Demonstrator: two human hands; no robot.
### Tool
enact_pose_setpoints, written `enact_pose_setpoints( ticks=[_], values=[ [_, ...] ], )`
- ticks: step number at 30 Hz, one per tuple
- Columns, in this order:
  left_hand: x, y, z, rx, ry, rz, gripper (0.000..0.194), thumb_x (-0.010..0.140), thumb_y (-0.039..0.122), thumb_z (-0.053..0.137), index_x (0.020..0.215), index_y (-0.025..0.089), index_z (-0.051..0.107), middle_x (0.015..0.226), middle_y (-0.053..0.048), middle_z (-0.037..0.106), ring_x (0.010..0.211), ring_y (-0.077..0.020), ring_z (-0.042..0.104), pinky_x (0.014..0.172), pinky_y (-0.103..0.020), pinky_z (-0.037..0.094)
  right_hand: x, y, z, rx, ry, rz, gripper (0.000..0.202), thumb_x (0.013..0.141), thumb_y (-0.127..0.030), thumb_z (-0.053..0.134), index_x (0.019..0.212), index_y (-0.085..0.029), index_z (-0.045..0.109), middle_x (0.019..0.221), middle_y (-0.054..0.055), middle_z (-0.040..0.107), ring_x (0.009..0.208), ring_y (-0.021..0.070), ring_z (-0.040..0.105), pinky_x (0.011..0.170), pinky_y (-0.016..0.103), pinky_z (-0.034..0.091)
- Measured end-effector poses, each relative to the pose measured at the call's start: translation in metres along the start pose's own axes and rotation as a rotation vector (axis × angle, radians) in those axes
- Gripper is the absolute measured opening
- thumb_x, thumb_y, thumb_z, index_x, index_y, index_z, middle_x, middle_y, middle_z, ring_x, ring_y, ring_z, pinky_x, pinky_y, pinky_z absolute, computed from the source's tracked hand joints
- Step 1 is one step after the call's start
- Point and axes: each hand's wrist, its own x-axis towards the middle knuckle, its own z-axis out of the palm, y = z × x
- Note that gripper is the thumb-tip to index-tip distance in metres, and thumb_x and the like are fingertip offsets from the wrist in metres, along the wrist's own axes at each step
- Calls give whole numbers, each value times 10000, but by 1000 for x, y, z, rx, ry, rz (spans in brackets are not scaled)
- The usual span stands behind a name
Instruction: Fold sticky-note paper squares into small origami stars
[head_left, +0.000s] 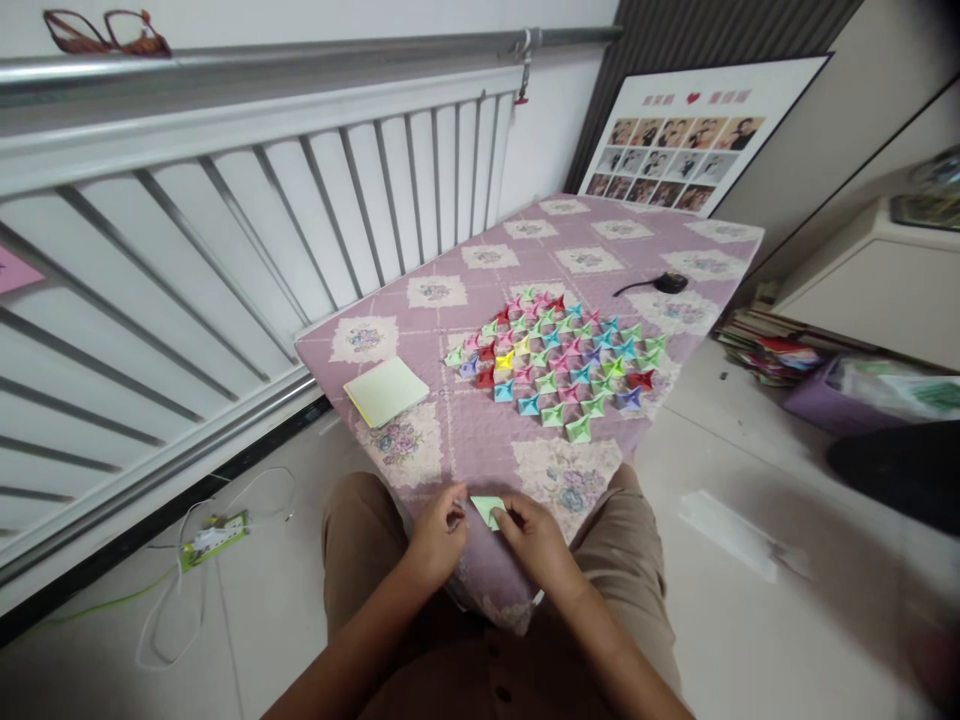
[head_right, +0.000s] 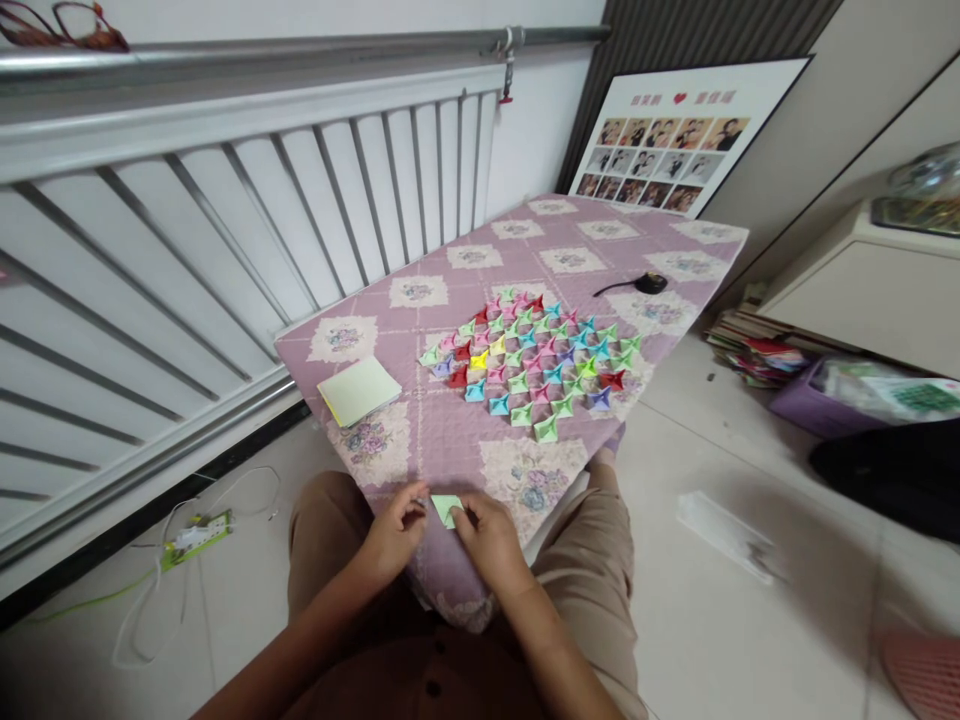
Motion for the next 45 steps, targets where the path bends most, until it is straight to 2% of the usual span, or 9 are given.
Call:
enact_pose_setpoints(
  ticks=[5, 8, 12, 18, 23, 27, 34, 38, 45],
  values=[
    [-4, 19, 4, -325, -149, -46, 346, 738, 98, 566, 1078, 158, 580, 967, -40, 658, 910, -157, 594, 859, -285, 440, -5, -15, -5, 311, -114, 158, 288, 835, -439, 513, 774, -185, 635, 715, 0, 633, 683, 156, 546, 670, 275, 442],
    [-8, 30, 4, -368, -148, -122, 166, 745, 175, 593, 908, 147, 612, 831, -11, 642, 773, -136, 573, 740, -250, 439, -7, -22, -6, 367, -131, 191, 302, 818, -456, 538, 732, -180, 624, 687, -8, 619, 666, 149, 535, 661, 272, 434],
    [-11, 41, 2, -390, -128, -177, 152, 746, 239, 588, 861, 143, 615, 725, 13, 591, 653, -105, 509, 623, -209, 393, -9, -26, -7, 389, -144, 201, 313, 802, -475, 554, 724, -179, 621, 663, -14, 604, 660, 149, 523, 651, 270, 429],
    [-11, 49, -1, -399, -117, -168, 142, 754, 254, 556, 838, 149, 601, 754, 4, 595, 681, -114, 521, 617, -210, 391, -11, -27, -11, 414, -150, 218, 406, 843, -545, 483, 693, -185, 595, 653, -9, 573, 646, 144, 503, 629, 266, 410],
    [-9, 54, -5, -291, -140, -153, 72, 747, 208, 534, 770, 152, 573, 666, 30, 534, 607, -99, 471, 579, -208, 361, -11, -34, -14, 561, -126, 237, 386, 755, -544, 620, 920, -195, 632, 846, 22, 645, 774, 166, 567, 726, 290, 449],
    [-12, 60, -5, -208, -108, -76, 34, 754, 190, 541, 731, 165, 545, 662, 41, 505, 631, -98, 454, 602, -203, 350, -11, -40, -12, 562, -129, 258, 331, 743, -516, 644, 762, -187, 614, 692, -12, 595, 666, 138, 526, 663, 265, 433],
    [-20, 68, -1, -245, -77, -25, 49, 779, 203, 539, 747, 167, 548, 706, 25, 552, 690, -117, 495, 661, -217, 379, -14, -48, -7, 654, 20, 303, 342, 748, -531, 641, 756, -194, 587, 654, -6, 561, 628, 133, 498, 629, 255, 431],
    [-22, 70, -5, -266, 17, -71, 32, 770, 202, 546, 760, 174, 535, 670, 44, 508, 644, -106, 465, 610, -205, 359, -16, -51, -5, 626, -3, 286, 359, 721, -540, 655, 723, -189, 578, 653, -14, 554, 627, 127, 481, 611, 244, 417],
    [-28, 78, -11, -241, 36, 56, 46, 779, 206, 556, 811, 178, 575, 773, 9, 578, 755, -136, 525, 707, -230, 412, -17, -55, -6, 542, -13, 211, 300, 748, -491, 639, 719, -200, 575, 658, -19, 550, 652, 133, 482, 610, 238, 411]
  ],
)
